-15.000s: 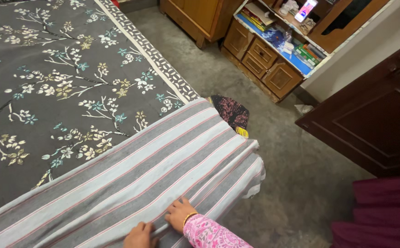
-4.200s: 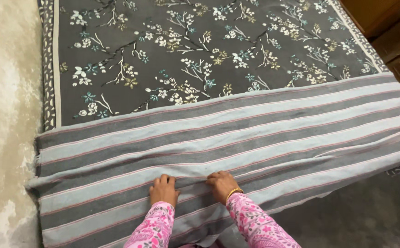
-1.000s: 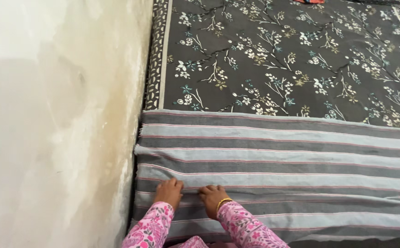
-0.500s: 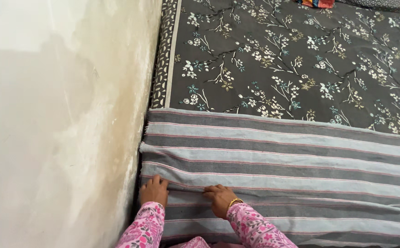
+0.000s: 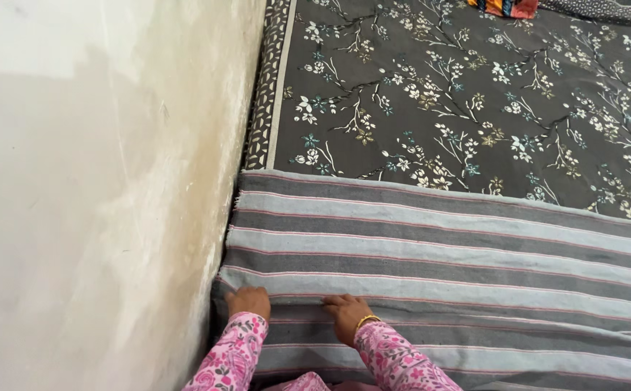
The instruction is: The person folds a striped sheet over the edge of a bed, repeatedly smoothing and tucking the fabric along the side. The hands work along the length of the bed, adjusting the sheet to create a neat edge.
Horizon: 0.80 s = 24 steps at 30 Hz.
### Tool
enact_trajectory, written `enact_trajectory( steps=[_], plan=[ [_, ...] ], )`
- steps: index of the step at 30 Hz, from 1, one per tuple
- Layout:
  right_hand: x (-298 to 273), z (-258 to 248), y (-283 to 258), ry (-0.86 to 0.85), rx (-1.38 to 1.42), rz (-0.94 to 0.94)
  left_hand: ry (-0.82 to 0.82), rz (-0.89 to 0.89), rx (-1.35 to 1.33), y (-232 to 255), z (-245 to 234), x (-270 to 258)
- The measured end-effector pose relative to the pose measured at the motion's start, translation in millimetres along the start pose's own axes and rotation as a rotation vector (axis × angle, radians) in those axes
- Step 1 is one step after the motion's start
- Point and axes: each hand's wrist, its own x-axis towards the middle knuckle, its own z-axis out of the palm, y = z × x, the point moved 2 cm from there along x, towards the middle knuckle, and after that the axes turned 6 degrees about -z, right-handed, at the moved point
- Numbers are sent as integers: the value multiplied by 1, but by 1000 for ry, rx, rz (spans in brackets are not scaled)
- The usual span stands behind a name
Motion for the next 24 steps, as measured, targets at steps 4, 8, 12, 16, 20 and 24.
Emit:
enact_trajectory(
  steps=[4, 8, 12, 16, 20, 24],
  plan=[
    [-1, -4, -4, -68, -25, 31, 93, -8, -61, -8, -5, -12],
    [-5, -6, -5, -49, -25, 29, 224, -38, -117, -30, 1, -19],
    [-5, -5, -7, -47, -32, 33, 198, -48, -25, -45, 15, -10],
    [-3, -5, -4, -37, -28, 34, 34, -88, 7, -40, 16, 3],
    [-4, 1, -9, 3, -73, 21, 164, -140, 48, -34, -2, -11],
    [-8, 9, -17, 109, -152, -127, 196, 2, -90, -39, -12, -51]
  ],
)
